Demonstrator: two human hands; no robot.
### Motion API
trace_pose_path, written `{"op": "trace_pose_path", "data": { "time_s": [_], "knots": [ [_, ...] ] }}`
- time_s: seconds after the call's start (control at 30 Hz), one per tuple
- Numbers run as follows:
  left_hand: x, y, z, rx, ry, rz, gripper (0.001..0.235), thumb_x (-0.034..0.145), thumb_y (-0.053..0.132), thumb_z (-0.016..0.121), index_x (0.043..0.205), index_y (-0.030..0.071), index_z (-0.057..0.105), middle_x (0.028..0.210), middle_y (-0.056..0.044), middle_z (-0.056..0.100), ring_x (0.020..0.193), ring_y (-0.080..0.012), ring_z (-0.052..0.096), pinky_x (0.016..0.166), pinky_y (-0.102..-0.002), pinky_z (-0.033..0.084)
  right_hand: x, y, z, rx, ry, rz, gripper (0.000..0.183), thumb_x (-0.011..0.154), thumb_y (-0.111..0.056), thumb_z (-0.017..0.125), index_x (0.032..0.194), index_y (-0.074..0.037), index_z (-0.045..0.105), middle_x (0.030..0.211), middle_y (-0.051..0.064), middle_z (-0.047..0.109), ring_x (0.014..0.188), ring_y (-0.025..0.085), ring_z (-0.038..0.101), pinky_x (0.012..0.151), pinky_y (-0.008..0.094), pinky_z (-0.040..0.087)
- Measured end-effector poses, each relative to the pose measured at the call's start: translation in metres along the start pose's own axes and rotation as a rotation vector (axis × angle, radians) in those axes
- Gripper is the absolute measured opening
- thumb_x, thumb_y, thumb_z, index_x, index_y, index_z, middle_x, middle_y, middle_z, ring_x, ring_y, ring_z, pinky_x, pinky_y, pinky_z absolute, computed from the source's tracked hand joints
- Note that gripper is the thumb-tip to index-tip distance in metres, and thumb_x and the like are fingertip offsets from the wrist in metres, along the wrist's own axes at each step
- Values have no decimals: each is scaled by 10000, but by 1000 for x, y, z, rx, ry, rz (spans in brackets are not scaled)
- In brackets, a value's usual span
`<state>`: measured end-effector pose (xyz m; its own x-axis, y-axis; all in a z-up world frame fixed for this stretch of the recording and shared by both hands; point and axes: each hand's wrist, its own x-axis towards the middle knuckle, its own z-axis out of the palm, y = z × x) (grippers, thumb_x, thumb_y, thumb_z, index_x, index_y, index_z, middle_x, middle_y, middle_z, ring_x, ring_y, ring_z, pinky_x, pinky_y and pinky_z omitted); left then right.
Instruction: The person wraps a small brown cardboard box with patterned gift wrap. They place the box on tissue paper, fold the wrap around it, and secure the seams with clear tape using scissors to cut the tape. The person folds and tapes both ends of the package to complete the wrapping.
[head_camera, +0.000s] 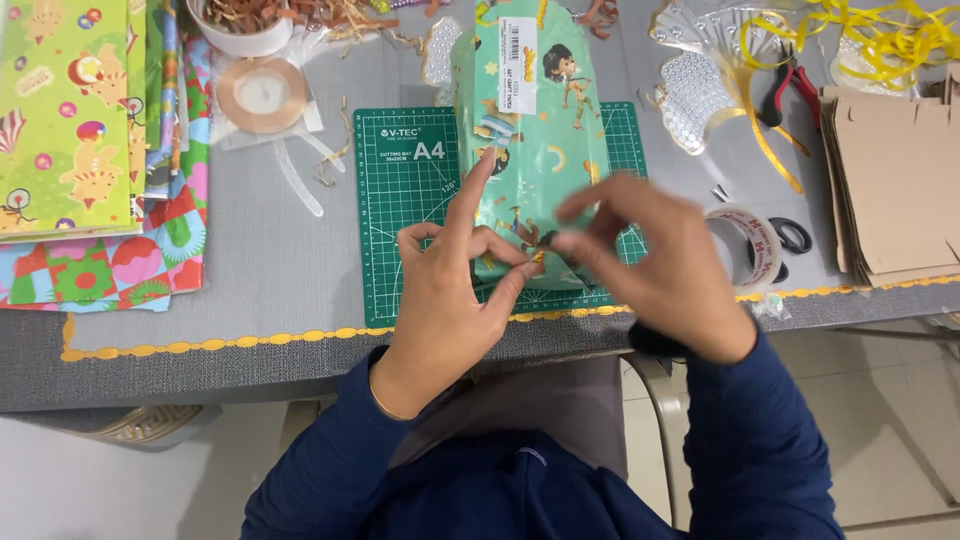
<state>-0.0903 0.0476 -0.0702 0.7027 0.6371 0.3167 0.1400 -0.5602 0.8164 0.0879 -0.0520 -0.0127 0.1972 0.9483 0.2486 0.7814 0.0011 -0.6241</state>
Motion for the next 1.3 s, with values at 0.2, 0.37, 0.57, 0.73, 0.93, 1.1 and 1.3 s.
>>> {"op": "trace_pose_path", "data": {
  "time_s": [0.2, 0.37, 0.57, 0.73, 0.93, 1.1, 1.3],
  "knots": [
    [1, 7, -3, -39, -14, -19, 810, 983, 193, 760, 1609, 215, 247, 885, 151, 756, 962, -78, 709, 1038, -378, 267, 52, -11, -15, -20, 147, -359, 188, 1097, 82, 645, 1244, -27, 691, 1189, 168, 560, 989, 274, 614, 806, 359, 522],
    [2, 11, -6, -61, -34, -48, 750, 975, 179, 739, 1582, 232, 301, 847, 137, 734, 953, -79, 730, 1019, -368, 260, 70, -9, -11, 56, 36, -379, 225, 1042, 120, 711, 1138, -80, 747, 1205, 125, 541, 943, 233, 571, 863, 384, 508],
    [3, 9, -6, -60, -42, -49, 764, 970, 192, 737, 1589, 235, 291, 850, 129, 741, 968, -96, 734, 1062, -406, 253, 68, -7, -10, 35, 17, -341, 144, 1054, 32, 714, 1023, -107, 690, 1235, 101, 546, 1012, 235, 598, 763, 375, 440],
    [2, 6, -5, -2, -40, -5, 810, 986, 172, 738, 1621, 246, 240, 867, 153, 725, 946, -70, 709, 1023, -362, 262, 60, -10, -7, 16, 56, -305, 161, 1036, 84, 662, 1005, -60, 598, 1168, 120, 548, 1146, 292, 593, 888, 412, 470],
    [0, -1, -1, -70, -10, -23, 902, 969, 199, 772, 1626, 176, 155, 914, 121, 781, 975, -96, 730, 1079, -408, 263, 29, -14, -24, 130, 173, -75, 109, 1100, 39, 541, 1029, -43, 549, 998, 80, 631, 906, 176, 643, 861, 295, 504],
    [1, -2, -1, -44, -14, -15, 891, 950, 152, 767, 1616, 170, 176, 916, 114, 786, 975, -106, 742, 1053, -422, 284, 11, -29, -35, 62, -161, 118, 92, 984, -149, 672, 924, -81, 683, 873, 17, 699, 833, 124, 638, 842, 288, 503],
    [0, 0, -2, -48, -13, -2, 883, 957, 138, 747, 1622, 170, 167, 925, 110, 778, 1004, -106, 750, 1058, -421, 294, 10, -23, -26, -46, -292, 108, 73, 970, -179, 660, 925, -124, 679, 848, -1, 710, 750, 145, 644, 722, 317, 504]
  ]
}}
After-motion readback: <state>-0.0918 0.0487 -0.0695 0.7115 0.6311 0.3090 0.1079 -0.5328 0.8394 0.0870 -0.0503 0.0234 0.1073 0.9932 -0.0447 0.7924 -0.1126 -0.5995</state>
